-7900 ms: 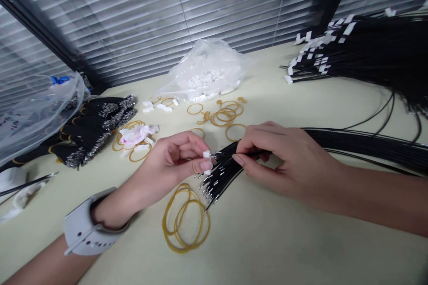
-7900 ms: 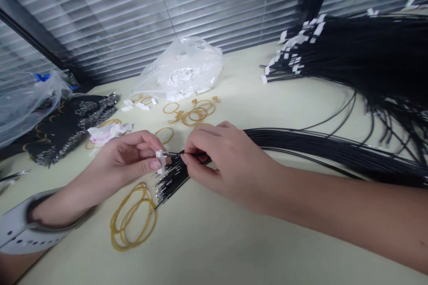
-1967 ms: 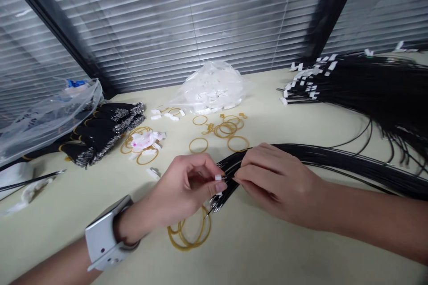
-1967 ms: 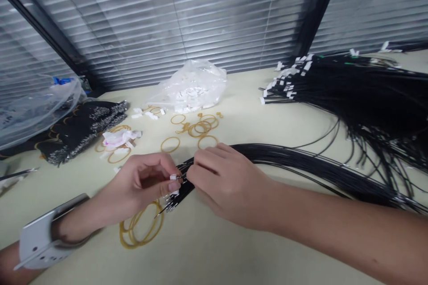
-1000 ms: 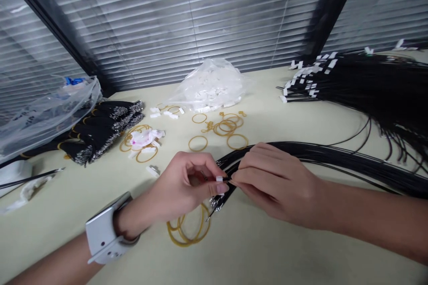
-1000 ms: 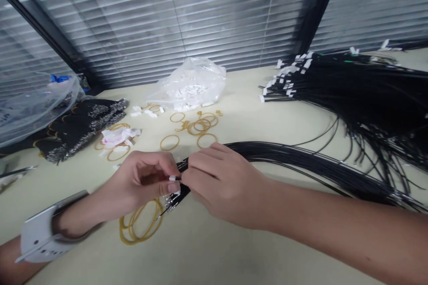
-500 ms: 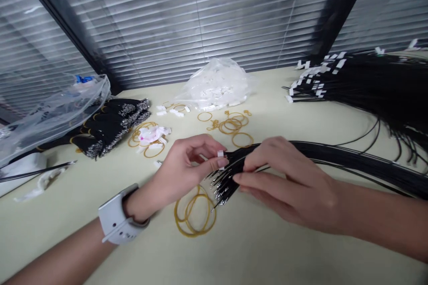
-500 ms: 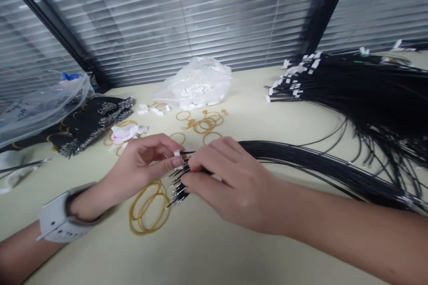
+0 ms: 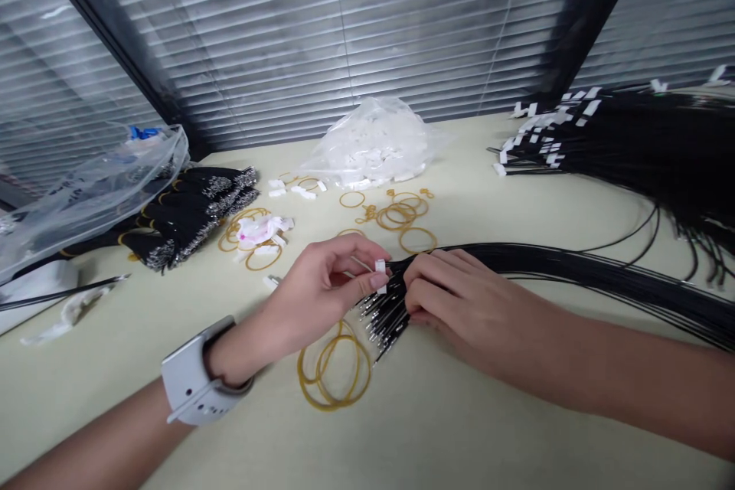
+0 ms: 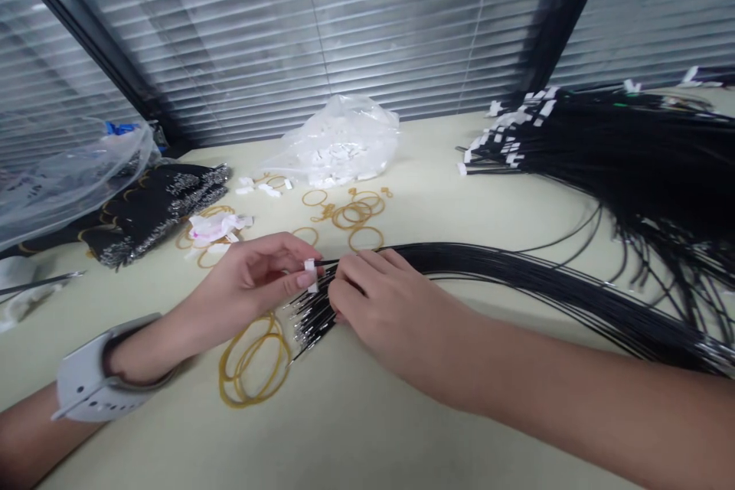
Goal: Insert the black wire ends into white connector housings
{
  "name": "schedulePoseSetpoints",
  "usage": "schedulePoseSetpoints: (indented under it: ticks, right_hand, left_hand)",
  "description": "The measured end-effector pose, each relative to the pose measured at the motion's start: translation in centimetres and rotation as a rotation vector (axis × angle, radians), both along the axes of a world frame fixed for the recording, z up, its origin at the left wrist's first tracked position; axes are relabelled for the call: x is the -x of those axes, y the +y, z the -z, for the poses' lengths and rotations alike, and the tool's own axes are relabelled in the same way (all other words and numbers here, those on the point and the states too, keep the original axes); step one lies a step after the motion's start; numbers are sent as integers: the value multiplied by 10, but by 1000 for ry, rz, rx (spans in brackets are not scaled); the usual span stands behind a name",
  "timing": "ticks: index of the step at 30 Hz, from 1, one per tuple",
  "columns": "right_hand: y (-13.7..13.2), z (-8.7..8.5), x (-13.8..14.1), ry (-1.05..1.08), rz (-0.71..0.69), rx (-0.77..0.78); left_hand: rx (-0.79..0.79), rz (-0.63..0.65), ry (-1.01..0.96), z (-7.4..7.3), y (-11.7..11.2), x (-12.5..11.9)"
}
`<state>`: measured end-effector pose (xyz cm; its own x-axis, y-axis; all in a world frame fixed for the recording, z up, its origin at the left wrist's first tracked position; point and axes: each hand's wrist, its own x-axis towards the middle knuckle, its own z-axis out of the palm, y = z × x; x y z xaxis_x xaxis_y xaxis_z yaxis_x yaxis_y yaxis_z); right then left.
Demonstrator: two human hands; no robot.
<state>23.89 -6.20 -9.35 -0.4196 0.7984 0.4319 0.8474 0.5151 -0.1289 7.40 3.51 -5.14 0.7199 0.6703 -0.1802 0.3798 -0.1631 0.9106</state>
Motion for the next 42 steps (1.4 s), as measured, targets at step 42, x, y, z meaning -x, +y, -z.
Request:
schedulePoseSetpoints:
  ticks: [42]
  right_hand:
    - [10,-12,-7,314,347,-20]
  left_hand:
    - [165,-196,-189,4,10,0]
